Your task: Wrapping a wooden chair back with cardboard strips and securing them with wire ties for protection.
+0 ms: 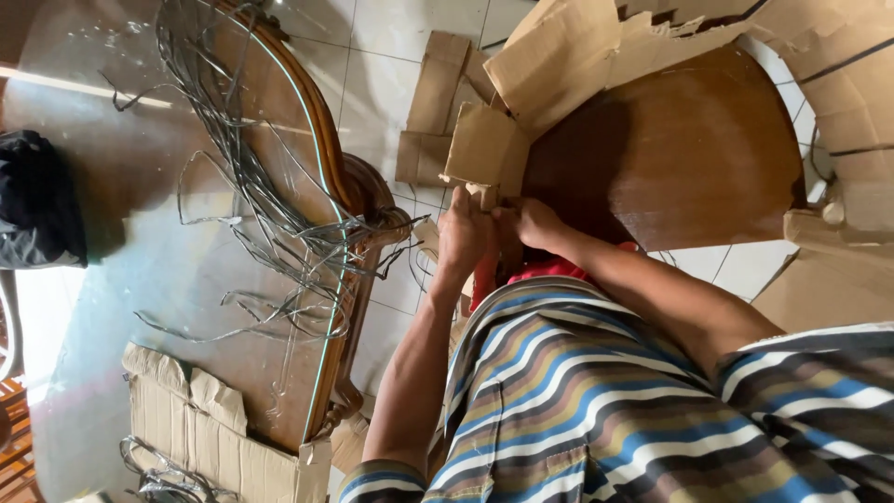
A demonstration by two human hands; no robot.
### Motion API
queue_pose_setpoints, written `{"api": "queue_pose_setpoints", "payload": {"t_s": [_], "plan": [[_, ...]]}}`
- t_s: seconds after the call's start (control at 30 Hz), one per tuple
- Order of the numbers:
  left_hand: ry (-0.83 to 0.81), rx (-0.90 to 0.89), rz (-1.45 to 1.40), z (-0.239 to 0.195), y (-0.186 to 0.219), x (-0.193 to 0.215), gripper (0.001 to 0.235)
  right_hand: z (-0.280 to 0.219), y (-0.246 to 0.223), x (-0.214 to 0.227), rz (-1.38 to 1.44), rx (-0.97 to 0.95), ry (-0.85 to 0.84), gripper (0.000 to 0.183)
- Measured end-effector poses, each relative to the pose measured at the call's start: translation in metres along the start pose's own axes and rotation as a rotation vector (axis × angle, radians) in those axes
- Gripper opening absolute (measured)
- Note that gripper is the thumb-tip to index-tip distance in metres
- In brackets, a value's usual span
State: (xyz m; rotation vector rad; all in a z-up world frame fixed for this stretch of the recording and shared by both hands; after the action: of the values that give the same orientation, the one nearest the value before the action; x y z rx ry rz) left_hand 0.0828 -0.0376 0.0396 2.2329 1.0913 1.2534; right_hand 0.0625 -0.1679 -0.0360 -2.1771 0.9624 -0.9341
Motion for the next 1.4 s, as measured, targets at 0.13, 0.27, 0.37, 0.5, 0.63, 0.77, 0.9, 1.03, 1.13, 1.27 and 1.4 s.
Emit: {"api": "queue_pose_setpoints", "payload": {"t_s": [0.13,0.27,0.37,0.5,0.63,0.77,0.9,1.03,1.13,1.27,1.4], "plan": [[-0.020,-0.002,-0.078,-0.016,0.013,0.005,0.018,0.028,0.040,-0.017,-0.077,0.036,-0.033,0.049],[0.049,-0.036,-0.013,0.009,-0.017,0.004,0.020,0.020,0.036,0.000,-0.195,0.101,-0.017,0.052],[0.034,-0.047,-0.020,0.009,-0.006,0.015,0.023,0.020,0.034,0.005,-0.249,0.056,0.005,0.051],[0.003,-0.049,0.055,-0.006,0.002,0.015,0.021,-0.014,0.010,0.024,-0.321,0.020,0.009,0.048],[-0.048,-0.213,0.373,0.023,-0.036,-0.011,0.030,-0.050,-0.008,0.042,-0.432,0.174,0.001,0.032],[-0.128,-0.249,0.590,0.021,-0.031,-0.013,0.037,-0.059,-0.003,0.035,-0.582,0.263,-0.007,0.023],[-0.152,-0.256,0.663,0.043,-0.056,-0.022,0.040,-0.064,-0.011,0.045,-0.599,0.257,0.047,0.021],[-0.218,-0.261,0.487,0.013,-0.025,0.003,0.015,-0.066,-0.016,0.047,-0.317,0.199,-0.004,0.029],[-0.222,-0.290,0.514,0.026,-0.045,-0.006,0.014,-0.065,-0.015,0.047,-0.290,0.201,0.011,0.028],[-0.202,-0.140,0.528,0.036,-0.050,0.007,0.030,-0.065,-0.021,0.047,-0.319,0.228,-0.001,0.031],[-0.190,-0.066,0.187,0.011,-0.024,0.028,0.025,-0.064,-0.026,0.041,-0.402,0.302,0.009,0.027]]}}
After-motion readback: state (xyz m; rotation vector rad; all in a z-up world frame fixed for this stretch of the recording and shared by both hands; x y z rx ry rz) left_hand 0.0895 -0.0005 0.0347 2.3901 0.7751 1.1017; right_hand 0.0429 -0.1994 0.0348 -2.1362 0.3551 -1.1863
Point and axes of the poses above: each hand's wrist, its own z-axis towards the middle knuckle, its own x-axis out of the back of the hand, y = z × x, the point moved 5 cm from there along z, towards the middle knuckle, and after that the axes turned 8 degrees about -z, right-handed, at the moved point
